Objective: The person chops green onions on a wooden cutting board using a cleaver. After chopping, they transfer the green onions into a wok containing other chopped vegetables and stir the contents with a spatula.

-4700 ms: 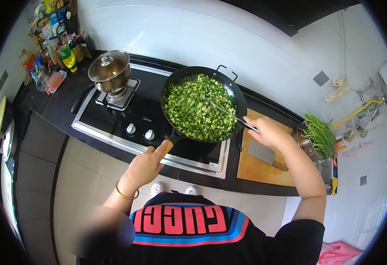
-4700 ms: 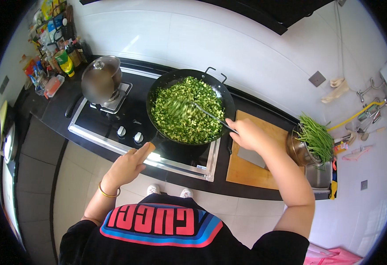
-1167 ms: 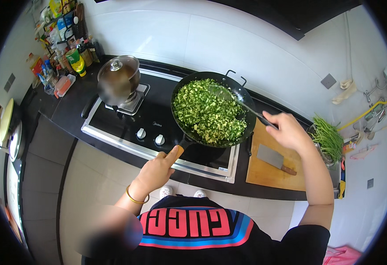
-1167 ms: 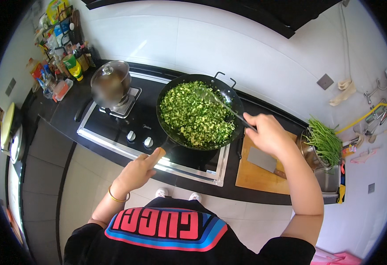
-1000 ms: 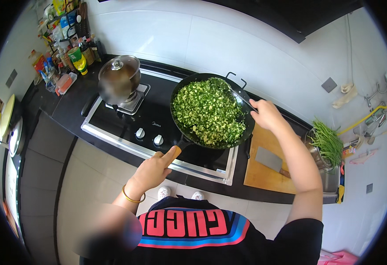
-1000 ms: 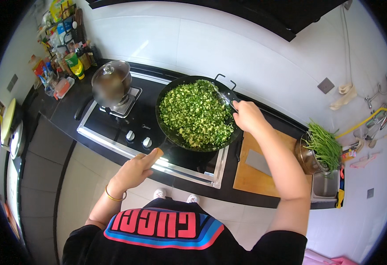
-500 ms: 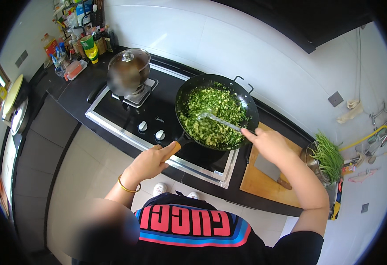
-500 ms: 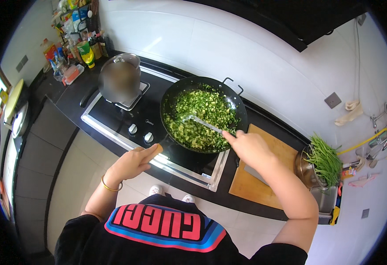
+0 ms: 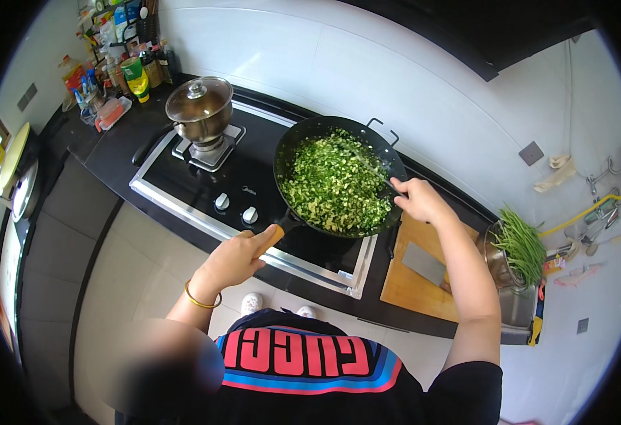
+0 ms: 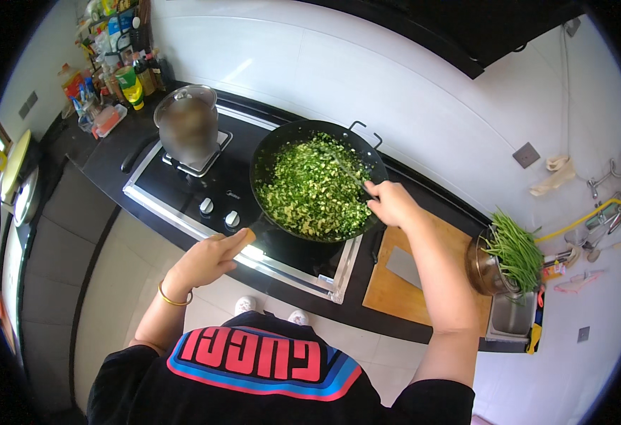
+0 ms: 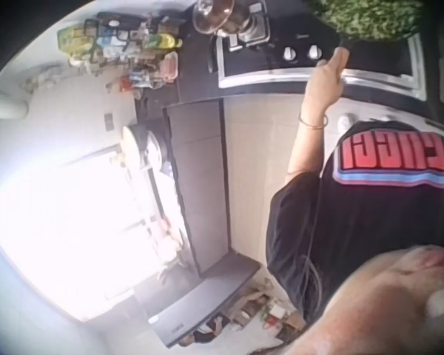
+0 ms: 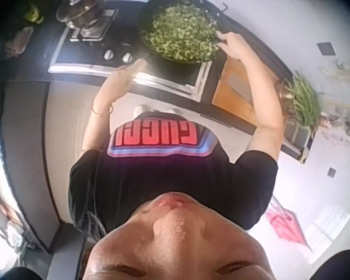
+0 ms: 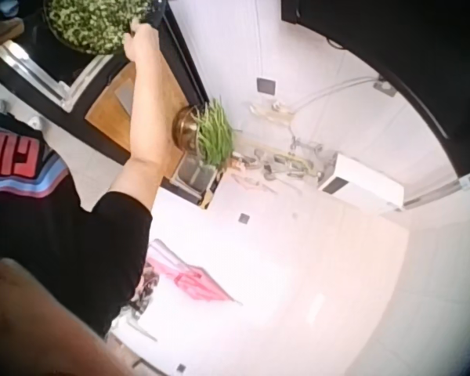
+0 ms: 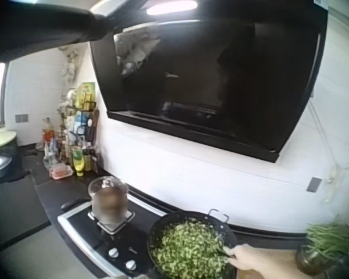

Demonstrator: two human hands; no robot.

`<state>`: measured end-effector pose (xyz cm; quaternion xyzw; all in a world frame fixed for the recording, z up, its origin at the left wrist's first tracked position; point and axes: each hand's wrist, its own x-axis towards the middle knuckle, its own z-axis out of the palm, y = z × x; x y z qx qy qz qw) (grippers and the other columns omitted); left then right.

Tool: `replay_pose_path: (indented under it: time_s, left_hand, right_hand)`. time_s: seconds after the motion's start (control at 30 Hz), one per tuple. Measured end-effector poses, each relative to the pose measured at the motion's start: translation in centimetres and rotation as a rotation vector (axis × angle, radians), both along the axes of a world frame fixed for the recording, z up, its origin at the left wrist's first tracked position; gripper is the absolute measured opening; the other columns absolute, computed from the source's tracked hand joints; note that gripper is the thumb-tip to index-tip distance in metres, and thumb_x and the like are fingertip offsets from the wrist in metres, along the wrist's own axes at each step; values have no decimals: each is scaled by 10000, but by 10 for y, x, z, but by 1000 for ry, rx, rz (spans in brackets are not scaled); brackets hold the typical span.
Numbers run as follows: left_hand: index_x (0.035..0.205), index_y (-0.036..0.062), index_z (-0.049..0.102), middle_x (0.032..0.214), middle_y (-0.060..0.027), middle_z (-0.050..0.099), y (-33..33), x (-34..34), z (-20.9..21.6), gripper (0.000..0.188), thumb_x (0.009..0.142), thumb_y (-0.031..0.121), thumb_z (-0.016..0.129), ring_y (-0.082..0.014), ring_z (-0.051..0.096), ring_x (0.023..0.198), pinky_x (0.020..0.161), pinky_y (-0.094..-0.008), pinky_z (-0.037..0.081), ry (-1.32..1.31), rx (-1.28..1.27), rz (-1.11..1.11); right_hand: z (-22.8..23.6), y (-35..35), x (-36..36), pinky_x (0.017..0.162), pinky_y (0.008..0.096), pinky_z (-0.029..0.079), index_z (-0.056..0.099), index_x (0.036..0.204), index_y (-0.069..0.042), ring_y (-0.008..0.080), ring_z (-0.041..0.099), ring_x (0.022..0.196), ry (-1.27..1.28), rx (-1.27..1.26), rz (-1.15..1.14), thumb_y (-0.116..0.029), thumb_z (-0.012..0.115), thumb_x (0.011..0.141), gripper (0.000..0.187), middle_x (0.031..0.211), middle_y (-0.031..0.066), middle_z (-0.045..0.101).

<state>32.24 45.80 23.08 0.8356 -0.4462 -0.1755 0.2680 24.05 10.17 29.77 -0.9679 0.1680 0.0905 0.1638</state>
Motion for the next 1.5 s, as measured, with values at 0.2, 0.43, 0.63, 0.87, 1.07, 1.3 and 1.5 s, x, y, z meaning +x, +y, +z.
replay_pose_path:
  time_s: [0.2,0.43,0.63,0.87,1.07,1.3,1.5]
  left_hand:
    - [1329,69,349,833,-180,563,0,2,-1,680,721,80,653,-354,575,770,692,-403,459,-8,-10,-6]
    - [1327,64,347,845,-186,566,0,1,-2,685,716,73,655,-358,577,776,693,-402,465,-32,-7,-14]
    - [1331,65,341,853,-188,566,2,2,-6,690,716,74,654,-359,580,775,688,-400,471,-34,-30,-10]
    - [1338,79,336,859,-199,563,-1,3,-5,682,726,78,637,-365,583,769,680,-404,478,-27,-17,-18]
    - [1346,93,331,897,-215,572,-5,5,0,695,723,75,639,-370,590,760,678,-394,486,23,24,-19]
    - [1360,123,322,944,-218,574,-3,5,-1,712,727,80,645,-374,597,759,684,-391,491,45,37,23]
    - [1368,131,312,976,-216,566,-5,4,9,711,736,74,633,-373,594,765,689,-395,490,49,61,14]
  right_hand:
    - [18,26,-58,656,420,451,497,1251,-137,350,557,689,13,-233,219,-100,572,805,453,745,199,560]
    - [95,48,-123,619,415,439,517,1232,-149,324,548,655,34,-310,221,-82,586,782,460,700,155,541]
    - [108,53,-119,628,411,451,543,1201,-128,317,564,666,194,-310,310,-78,588,769,436,672,157,549]
    - [1,49,-78,662,424,471,518,1224,-114,338,573,706,-6,-258,114,-66,561,797,432,776,175,580]
    - [60,25,-107,618,428,429,534,1213,-135,343,539,646,-39,-234,159,-71,619,762,463,703,175,553]
    - [118,32,-112,615,418,428,543,1206,-148,335,550,653,233,-131,220,-70,616,752,466,692,171,550]
    - [42,38,-77,612,409,435,549,1182,-69,331,547,625,-39,-110,271,-96,591,791,394,735,169,573]
